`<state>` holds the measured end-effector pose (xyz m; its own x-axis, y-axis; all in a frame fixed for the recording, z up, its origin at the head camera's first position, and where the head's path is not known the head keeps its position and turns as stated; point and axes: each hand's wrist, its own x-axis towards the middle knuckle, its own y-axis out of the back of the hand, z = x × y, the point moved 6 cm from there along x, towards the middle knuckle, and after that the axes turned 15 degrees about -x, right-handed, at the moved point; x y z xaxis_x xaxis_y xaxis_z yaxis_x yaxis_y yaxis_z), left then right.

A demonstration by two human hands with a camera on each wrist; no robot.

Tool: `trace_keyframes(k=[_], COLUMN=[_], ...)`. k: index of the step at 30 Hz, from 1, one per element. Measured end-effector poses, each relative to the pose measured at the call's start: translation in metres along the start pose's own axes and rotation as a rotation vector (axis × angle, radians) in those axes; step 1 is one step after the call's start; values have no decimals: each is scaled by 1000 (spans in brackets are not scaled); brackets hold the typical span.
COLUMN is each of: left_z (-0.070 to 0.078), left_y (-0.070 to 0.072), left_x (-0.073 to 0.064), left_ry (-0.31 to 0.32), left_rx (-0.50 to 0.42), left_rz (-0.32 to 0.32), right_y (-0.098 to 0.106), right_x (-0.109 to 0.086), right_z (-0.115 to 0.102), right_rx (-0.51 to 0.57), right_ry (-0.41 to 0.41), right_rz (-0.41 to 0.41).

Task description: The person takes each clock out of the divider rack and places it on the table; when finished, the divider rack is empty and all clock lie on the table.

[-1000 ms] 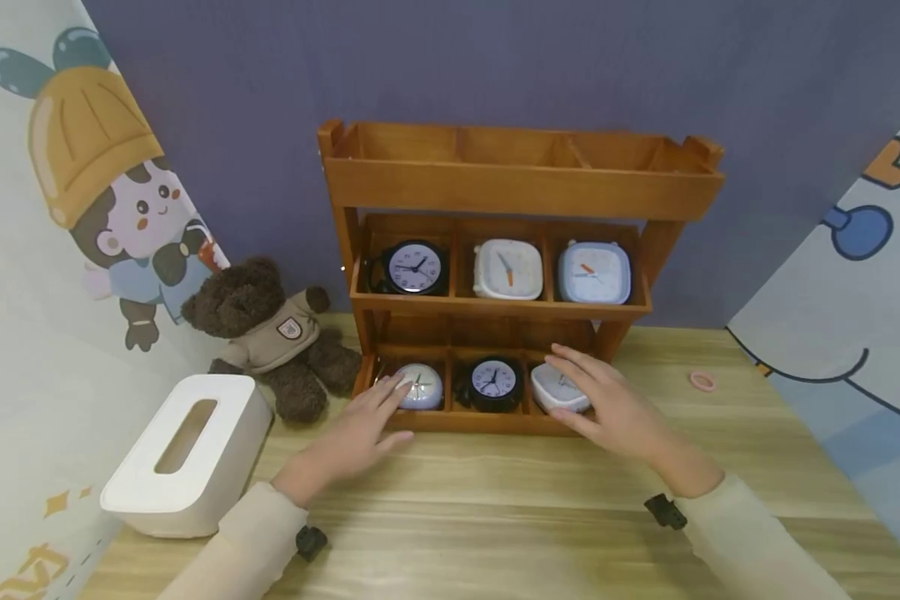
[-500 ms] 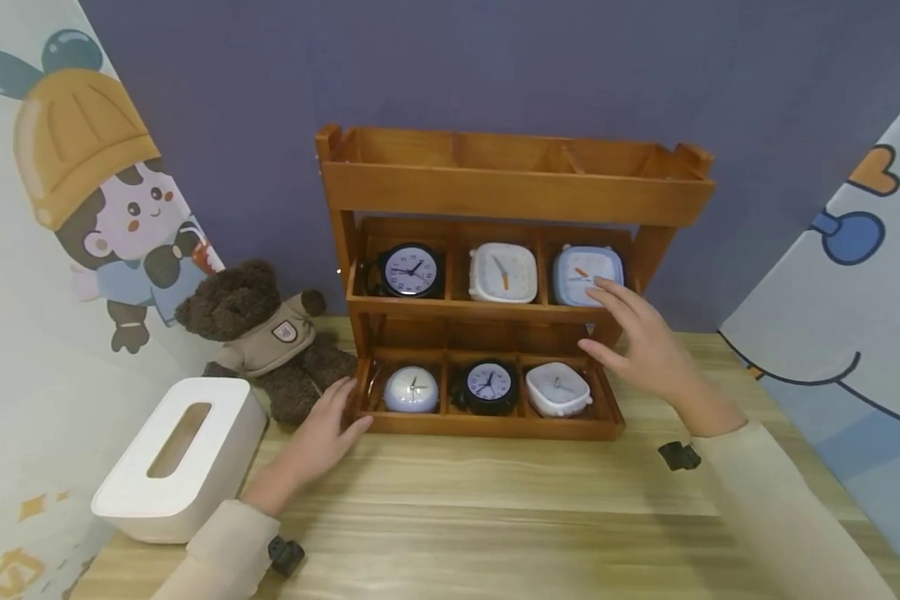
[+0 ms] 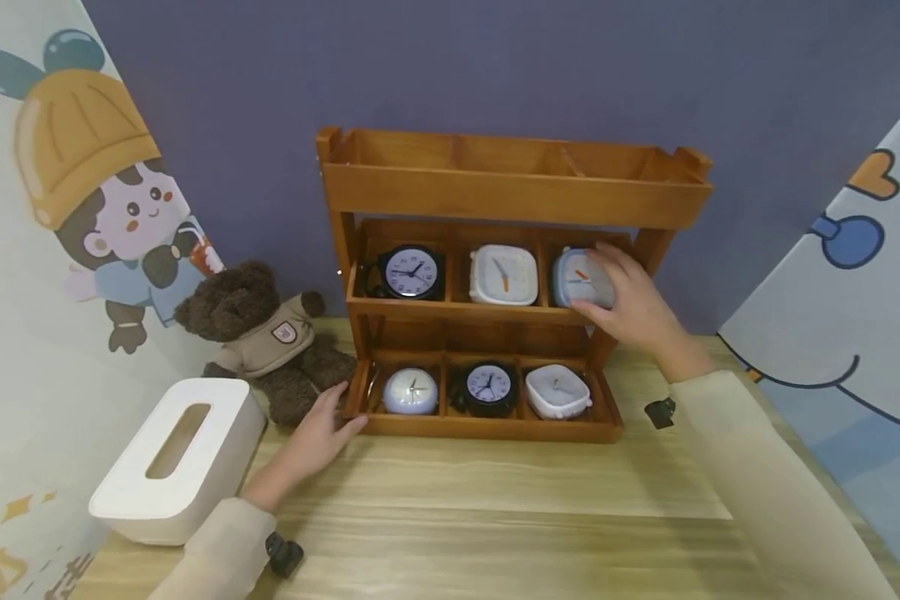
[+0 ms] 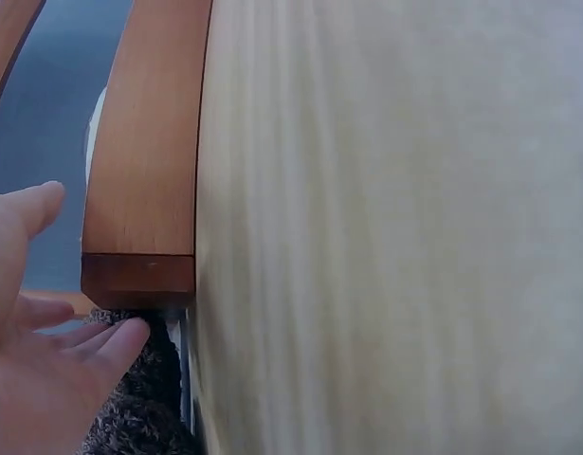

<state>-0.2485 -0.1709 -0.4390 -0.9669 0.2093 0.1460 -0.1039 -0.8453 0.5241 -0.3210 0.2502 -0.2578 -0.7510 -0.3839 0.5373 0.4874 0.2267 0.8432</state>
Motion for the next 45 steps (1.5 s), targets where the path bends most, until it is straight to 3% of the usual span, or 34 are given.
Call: trace_keyframes(k=[12,25,30,45], left_z=[-2,0,2,-3], left_y=[-3,-3,-2,-2], left_x=[7,6,6,9], left_ry=[6,17,5,-1], left_rx=[6,-1,1,11], left_rz=[-42,-28,-21,-2], right_y=[-6,-10,-10,-11], right_x=[9,15,17,20], right_z=[7,10,8,9], right_rx=[20,30,30,53], right_ry=[-83,-131,-140,-213], right_rz=[-173,-310,-309,-153])
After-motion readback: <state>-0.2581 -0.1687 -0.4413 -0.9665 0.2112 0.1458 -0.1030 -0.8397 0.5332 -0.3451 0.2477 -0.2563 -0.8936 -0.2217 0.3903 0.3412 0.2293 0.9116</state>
